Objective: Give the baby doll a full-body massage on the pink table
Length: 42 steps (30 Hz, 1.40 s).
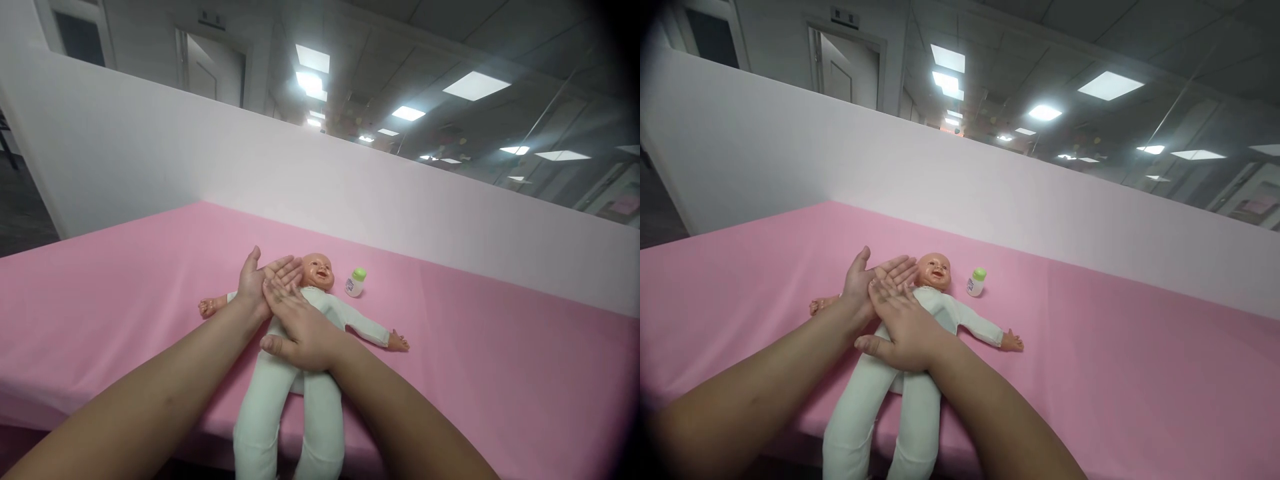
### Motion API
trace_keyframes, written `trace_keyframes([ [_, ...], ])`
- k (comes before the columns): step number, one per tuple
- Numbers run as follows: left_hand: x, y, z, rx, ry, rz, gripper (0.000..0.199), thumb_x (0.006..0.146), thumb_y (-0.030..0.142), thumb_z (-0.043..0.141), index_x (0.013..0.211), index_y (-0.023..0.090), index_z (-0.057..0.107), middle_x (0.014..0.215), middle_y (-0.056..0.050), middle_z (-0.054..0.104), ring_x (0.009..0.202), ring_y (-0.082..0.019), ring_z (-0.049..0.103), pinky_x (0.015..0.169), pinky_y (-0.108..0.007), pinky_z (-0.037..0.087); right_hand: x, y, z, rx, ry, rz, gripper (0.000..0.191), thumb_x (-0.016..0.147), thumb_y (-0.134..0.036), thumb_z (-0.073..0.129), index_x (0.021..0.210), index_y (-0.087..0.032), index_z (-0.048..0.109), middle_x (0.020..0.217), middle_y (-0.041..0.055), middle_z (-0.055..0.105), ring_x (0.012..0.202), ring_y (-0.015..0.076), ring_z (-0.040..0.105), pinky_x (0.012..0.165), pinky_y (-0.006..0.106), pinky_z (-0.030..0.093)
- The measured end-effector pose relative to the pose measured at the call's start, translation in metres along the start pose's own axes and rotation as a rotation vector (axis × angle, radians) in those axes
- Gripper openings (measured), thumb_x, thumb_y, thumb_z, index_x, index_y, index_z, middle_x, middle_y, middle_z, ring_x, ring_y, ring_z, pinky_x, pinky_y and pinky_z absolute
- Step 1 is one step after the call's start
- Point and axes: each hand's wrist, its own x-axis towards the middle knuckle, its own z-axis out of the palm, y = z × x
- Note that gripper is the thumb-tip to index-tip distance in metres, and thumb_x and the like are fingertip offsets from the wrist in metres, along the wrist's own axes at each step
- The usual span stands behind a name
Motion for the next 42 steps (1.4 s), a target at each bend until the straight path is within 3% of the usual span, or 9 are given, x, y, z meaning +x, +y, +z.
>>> trace_keyframes([
  [5,-0.005,-0.015,0.008,0.066,-0.037,-0.118,0.084,0.092,0.074,0.048,0.141,0.007,0.055,0.128,-0.026,0.068,0.123,-0.038,0.065,0.099,-0.049,0.056,0.006,0.01,0.003,-0.076,0.046,0.107,0.094,0.1,-0.07,0.045,0.167,-0.016,0.006,0.173,0.0133,0.008,0.161,0.0306,0.002,0.129,0.056,-0.002],
  [9,0.0,-0.014,0.006,0.16,-0.02,-0.104,0.072,0.097,0.068,0.044,0.127,0.006,0.062,0.114,-0.024,0.072,0.106,-0.034,0.072,0.09,-0.044,0.059,0.006,0.023,0.0,-0.072,0.051,0.177,0.096,0.097,-0.071,0.049,0.167,-0.017,0.011,0.173,0.0115,0.009,0.161,0.031,0.006,0.13,0.054,0.008],
  [16,0.011,-0.006,-0.015,0.743,0.057,0.01,0.035,0.091,0.05,0.06,0.088,0.016,0.071,0.08,-0.007,0.068,0.061,-0.017,0.06,0.053,-0.027,0.045,-0.011,0.028,-0.029,0.011,0.205,0.302,0.063,0.096,-0.051,0.061,0.154,-0.027,0.049,0.155,0.005,0.053,0.145,0.0285,0.047,0.118,0.048,0.041],
  [19,0.013,-0.002,-0.025,1.06,0.055,0.033,0.033,0.088,0.049,0.063,0.074,0.019,0.069,0.068,-0.006,0.063,0.052,-0.018,0.051,0.05,-0.029,0.036,-0.027,0.029,-0.044,-0.013,0.268,0.396,0.05,0.097,-0.047,0.061,0.144,-0.031,0.06,0.141,0.0054,0.066,0.128,0.0307,0.061,0.103,0.048,0.051],
  [22,0.014,0.001,-0.034,1.285,0.033,0.08,0.039,0.084,0.054,0.068,0.063,0.022,0.066,0.062,-0.007,0.062,0.054,-0.022,0.052,0.057,-0.033,0.037,-0.045,0.033,-0.049,0.009,0.212,0.461,0.043,0.098,-0.05,0.058,0.136,-0.031,0.066,0.124,0.0068,0.073,0.107,0.0301,0.069,0.087,0.045,0.056],
  [24,0.012,0.002,-0.037,1.372,0.043,0.108,0.038,0.079,0.055,0.074,0.06,0.023,0.066,0.062,-0.008,0.064,0.061,-0.027,0.057,0.065,-0.036,0.041,-0.056,0.034,-0.047,0.031,0.157,0.46,0.042,0.098,-0.054,0.057,0.13,-0.029,0.069,0.12,0.0075,0.073,0.103,0.0296,0.07,0.084,0.044,0.057],
  [29,0.006,0.004,-0.031,1.479,0.067,0.182,0.035,0.074,0.051,0.081,0.056,0.026,0.064,0.059,-0.008,0.061,0.076,-0.035,0.063,0.078,-0.039,0.044,-0.063,0.041,-0.034,0.041,0.141,0.414,0.047,0.097,-0.055,0.059,0.136,-0.029,0.064,0.137,0.0086,0.065,0.12,0.0324,0.063,0.096,0.048,0.053],
  [37,0.015,0.006,-0.033,1.721,0.072,0.268,0.031,0.086,0.051,0.064,0.069,0.025,0.066,0.075,-0.007,0.071,0.071,-0.029,0.061,0.067,-0.035,0.038,-0.06,0.082,-0.011,0.067,0.233,0.471,0.065,0.099,-0.058,0.055,0.153,-0.022,0.048,0.159,0.0095,0.049,0.147,0.0315,0.043,0.12,0.053,0.038],
  [42,0.011,0.002,-0.048,1.724,0.069,0.443,0.028,0.09,0.046,0.059,0.073,0.025,0.065,0.075,-0.004,0.071,0.072,-0.026,0.062,0.065,-0.034,0.038,-0.07,0.074,-0.014,-0.147,0.224,0.494,0.064,0.101,-0.056,0.048,0.152,-0.018,0.05,0.158,0.0135,0.048,0.148,0.0351,0.042,0.12,0.058,0.037],
])
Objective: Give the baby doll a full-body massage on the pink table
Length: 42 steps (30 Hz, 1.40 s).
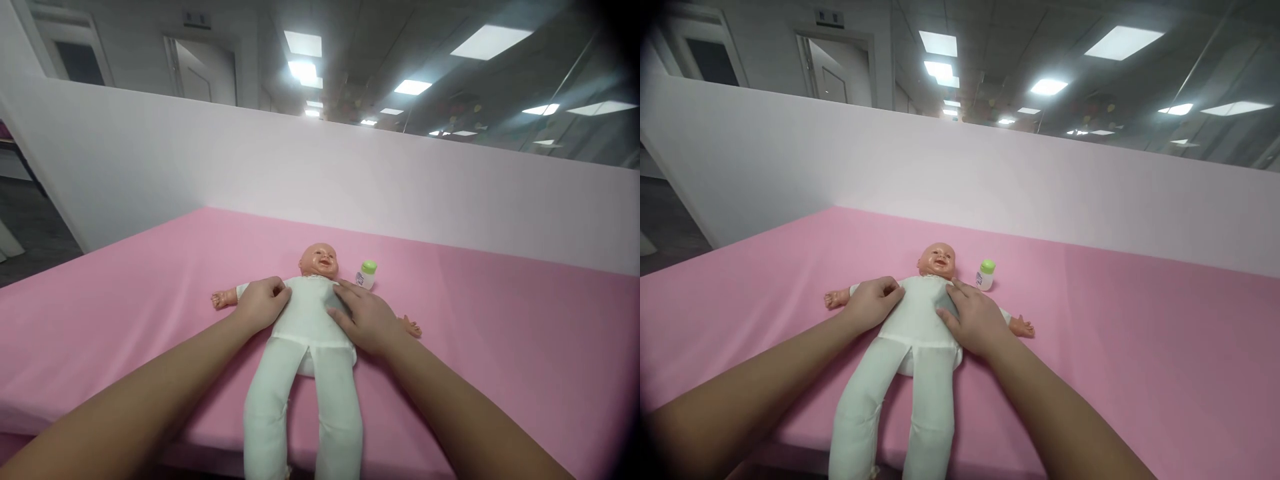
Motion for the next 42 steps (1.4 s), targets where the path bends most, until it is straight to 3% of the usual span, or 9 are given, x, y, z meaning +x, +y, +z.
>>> trace_keyframes([
  [4,-0.002,-0.002,-0.003,0.006,-0.019,0.047,0.027,0.091,0.046,0.057,0.078,0.024,0.068,0.079,-0.003,0.073,0.074,-0.024,0.064,0.067,-0.034,0.041,-0.015,-0.022,-0.012,0.045,0.018,-0.362,0.056,0.101,-0.047,0.051,0.149,-0.018,0.054,0.151,0.0136,0.056,0.141,0.0305,0.051,0.117,0.05,0.041],
  [7,0.001,-0.002,-0.006,0.049,-0.047,0.047,0.027,0.09,0.046,0.057,0.079,0.024,0.069,0.078,-0.001,0.073,0.074,-0.023,0.064,0.067,-0.034,0.043,-0.024,-0.041,-0.013,0.204,-0.134,-0.66,0.051,0.103,-0.048,0.049,0.146,-0.021,0.057,0.149,0.0103,0.059,0.144,0.0265,0.049,0.122,0.047,0.035],
  [9,0.003,-0.003,-0.007,0.057,-0.061,0.033,0.027,0.09,0.046,0.057,0.079,0.024,0.068,0.077,0.001,0.072,0.073,-0.022,0.064,0.067,-0.034,0.043,-0.027,-0.049,-0.011,0.248,-0.252,-0.714,0.058,0.103,-0.054,0.05,0.15,-0.021,0.052,0.152,0.0104,0.056,0.148,0.0275,0.045,0.126,0.05,0.026],
  [14,0.005,-0.006,-0.006,0.057,-0.074,0.028,0.027,0.091,0.046,0.056,0.082,0.024,0.069,0.08,0.001,0.074,0.075,-0.021,0.066,0.069,-0.034,0.045,-0.017,-0.036,-0.006,0.227,-0.357,-0.543,0.091,0.091,-0.073,0.06,0.163,-0.025,0.032,0.166,0.0093,0.035,0.157,0.0333,0.026,0.13,0.057,0.007],
  [20,0.005,-0.004,-0.004,0.082,-0.096,0.051,0.027,0.091,0.046,0.056,0.081,0.024,0.068,0.08,0.002,0.073,0.075,-0.021,0.066,0.069,-0.034,0.046,0.003,-0.001,0.007,0.13,-0.27,-0.278,0.085,0.1,-0.07,0.045,0.166,-0.024,0.019,0.172,0.0064,0.016,0.16,0.0299,0.013,0.131,0.053,0.007],
  [29,-0.012,0.015,-0.009,-0.044,-0.083,0.199,0.015,0.088,0.032,0.06,0.081,0.021,0.068,0.079,0.0,0.072,0.074,-0.02,0.066,0.07,-0.033,0.049,0.013,0.022,0.018,0.19,-0.068,0.092,0.06,0.107,-0.06,0.033,0.158,-0.03,0.041,0.16,0.0041,0.047,0.149,0.03,0.042,0.121,0.053,0.035],
  [33,-0.036,0.039,-0.011,-0.308,-0.404,0.587,0.022,0.085,0.017,0.059,0.098,0.02,0.076,0.094,-0.005,0.077,0.087,-0.022,0.071,0.08,-0.034,0.056,0.013,0.019,0.013,0.232,-0.043,0.115,0.052,0.108,-0.054,0.032,0.153,-0.033,0.049,0.153,0.0021,0.056,0.141,0.0279,0.052,0.115,0.048,0.042],
  [36,-0.046,0.049,-0.013,-0.421,-0.683,0.721,0.042,0.087,0.013,0.056,0.123,0.023,0.075,0.116,-0.007,0.077,0.112,-0.027,0.071,0.097,-0.038,0.056,0.014,0.016,0.009,0.265,-0.073,0.096,0.05,0.109,-0.052,0.032,0.152,-0.034,0.05,0.149,0.0012,0.06,0.136,0.0265,0.057,0.113,0.046,0.044],
  [42,-0.031,0.04,0.001,-0.153,-0.671,0.697,0.053,0.102,0.034,0.053,0.155,0.029,0.05,0.155,-0.005,0.054,0.146,-0.027,0.047,0.124,-0.045,0.034,0.013,0.016,0.003,0.301,-0.141,0.067,0.048,0.107,-0.049,0.038,0.151,-0.033,0.052,0.152,0.0012,0.057,0.141,0.0269,0.053,0.115,0.047,0.043],
])
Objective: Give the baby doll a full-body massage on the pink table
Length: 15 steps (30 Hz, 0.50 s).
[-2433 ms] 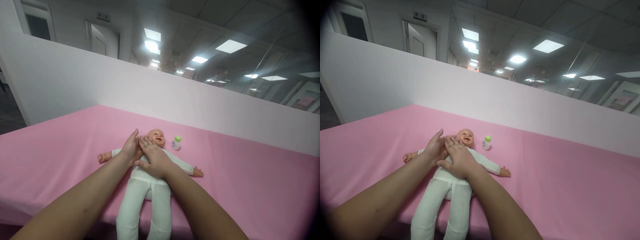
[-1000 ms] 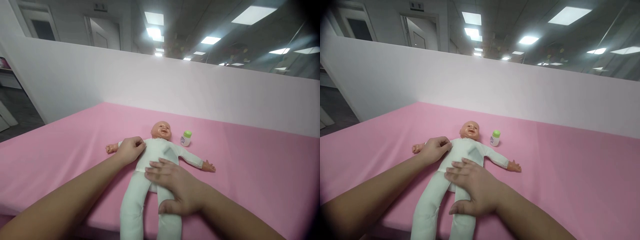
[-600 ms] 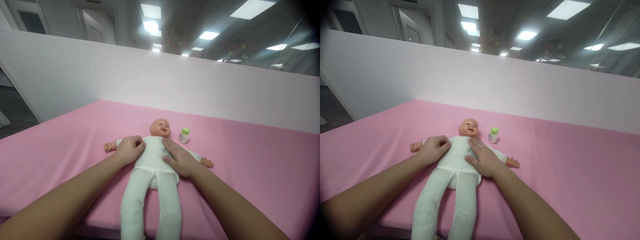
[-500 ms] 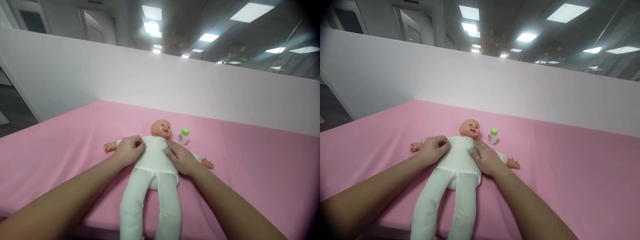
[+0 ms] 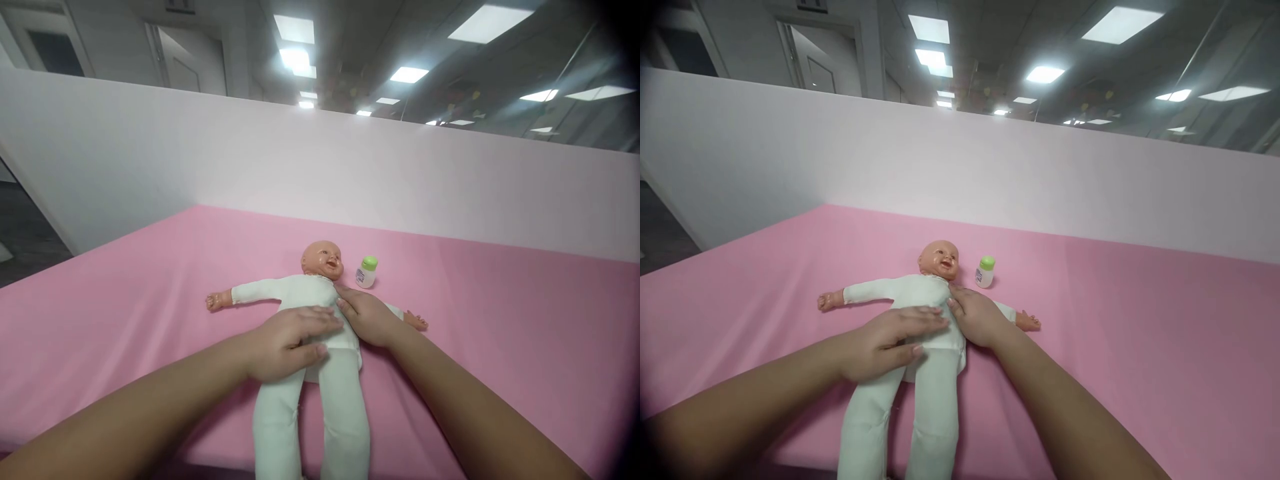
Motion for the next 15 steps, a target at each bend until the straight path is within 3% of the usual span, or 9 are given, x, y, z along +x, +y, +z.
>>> trace_keyframes([
  [4,0.011,-0.03,-0.001,0.202,0.065,-0.172,0.059,0.105,0.046,0.044,0.161,0.025,0.039,0.165,-0.006,0.039,0.154,-0.029,0.032,0.129,-0.05,0.021,-0.003,0.0,-0.002,0.003,-0.026,-0.069,0.049,0.107,-0.045,0.039,0.154,-0.035,0.047,0.156,-0.001,0.053,0.144,0.0241,0.048,0.121,0.046,0.037],
  [8,0.014,-0.049,-0.004,0.244,0.132,-0.296,0.066,0.104,0.054,0.042,0.161,0.021,0.038,0.167,-0.008,0.034,0.157,-0.03,0.025,0.13,-0.053,0.016,-0.004,-0.001,-0.003,0.0,-0.032,-0.076,0.051,0.107,-0.043,0.039,0.157,-0.034,0.042,0.16,-0.0021,0.047,0.147,0.0236,0.044,0.123,0.045,0.034],
  [11,0.012,-0.054,-0.007,0.196,0.213,-0.325,0.066,0.102,0.053,0.047,0.159,0.021,0.042,0.164,-0.007,0.041,0.155,-0.03,0.031,0.129,-0.051,0.021,-0.005,0.001,-0.004,-0.005,-0.029,-0.105,0.051,0.107,-0.043,0.038,0.157,-0.034,0.043,0.161,-0.0029,0.046,0.148,0.0237,0.044,0.123,0.046,0.035],
  [15,0.007,-0.055,-0.011,0.12,0.382,-0.4,0.058,0.098,0.046,0.053,0.149,0.02,0.056,0.152,-0.008,0.057,0.142,-0.03,0.051,0.121,-0.045,0.038,-0.012,0.003,-0.003,-0.121,0.035,-0.103,0.053,0.106,-0.043,0.04,0.157,-0.027,0.044,0.16,0.0032,0.046,0.149,0.0265,0.042,0.125,0.052,0.032],
])
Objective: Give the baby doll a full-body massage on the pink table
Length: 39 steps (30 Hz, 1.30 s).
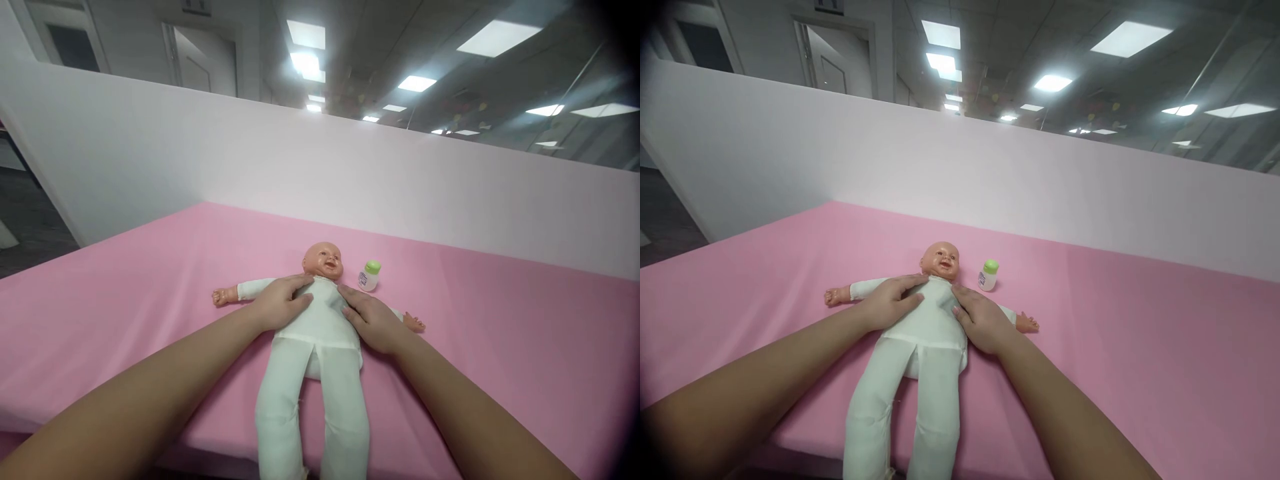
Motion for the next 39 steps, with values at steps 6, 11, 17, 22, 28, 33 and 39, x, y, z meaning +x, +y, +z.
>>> trace_keyframes([
  [6,-0.002,-0.003,-0.01,0.029,0.05,-0.028,0.044,0.097,0.039,0.052,0.135,0.024,0.069,0.137,-0.005,0.069,0.124,-0.028,0.066,0.108,-0.041,0.05,-0.023,-0.047,0.005,0.095,-0.096,-0.511,0.045,0.104,-0.031,0.045,0.147,-0.031,0.057,0.15,0.0027,0.059,0.143,0.0246,0.051,0.126,0.05,0.031],
  [11,-0.002,-0.005,-0.009,0.044,0.044,-0.038,0.048,0.095,0.038,0.054,0.138,0.022,0.066,0.14,-0.006,0.067,0.127,-0.028,0.064,0.109,-0.04,0.049,-0.026,-0.063,0.012,0.189,-0.199,-0.565,0.044,0.104,-0.034,0.049,0.146,-0.031,0.058,0.146,0.0033,0.063,0.139,0.0243,0.056,0.124,0.049,0.034],
  [17,-0.001,-0.004,-0.006,0.045,0.037,-0.069,0.051,0.095,0.042,0.054,0.14,0.021,0.065,0.142,-0.007,0.066,0.129,-0.028,0.062,0.11,-0.039,0.048,-0.002,-0.021,0.01,-0.001,-0.172,-0.259,0.067,0.103,-0.058,0.051,0.162,-0.033,0.032,0.169,0.0026,0.028,0.157,0.0301,0.024,0.13,0.058,0.013],
  [22,-0.001,-0.001,-0.006,0.045,0.026,-0.054,0.048,0.094,0.041,0.055,0.138,0.024,0.067,0.14,-0.006,0.067,0.126,-0.029,0.064,0.109,-0.041,0.049,0.008,-0.002,0.012,-0.029,-0.1,-0.066,0.072,0.101,-0.065,0.049,0.163,-0.033,0.031,0.171,0.0025,0.025,0.159,0.0301,0.02,0.128,0.055,0.019],
  [28,-0.005,0.005,-0.011,0.072,0.073,-0.085,0.046,0.092,0.04,0.057,0.133,0.024,0.07,0.134,-0.006,0.071,0.12,-0.03,0.067,0.106,-0.043,0.051,0.006,0.002,0.001,0.039,-0.049,0.136,0.06,0.102,-0.06,0.048,0.158,-0.039,0.039,0.161,-0.0006,0.046,0.146,0.0312,0.045,0.117,0.054,0.04],
  [33,-0.024,0.032,-0.023,-0.148,0.033,0.184,0.031,0.078,0.017,0.059,0.098,0.023,0.081,0.106,-0.005,0.08,0.099,-0.027,0.074,0.096,-0.04,0.057,0.005,0.002,-0.005,0.085,-0.052,0.171,0.058,0.101,-0.059,0.051,0.155,-0.041,0.044,0.153,-0.0013,0.056,0.136,0.0309,0.056,0.11,0.05,0.045],
  [39,-0.044,0.062,-0.014,-0.433,-0.332,0.387,0.047,0.063,-0.001,0.05,0.088,0.024,0.082,0.093,-0.002,0.081,0.09,-0.023,0.076,0.105,-0.042,0.054,0.006,0.003,-0.004,0.117,-0.048,0.156,0.056,0.1,-0.056,0.055,0.154,-0.041,0.046,0.143,-0.0017,0.065,0.128,0.0283,0.063,0.105,0.046,0.049],
])
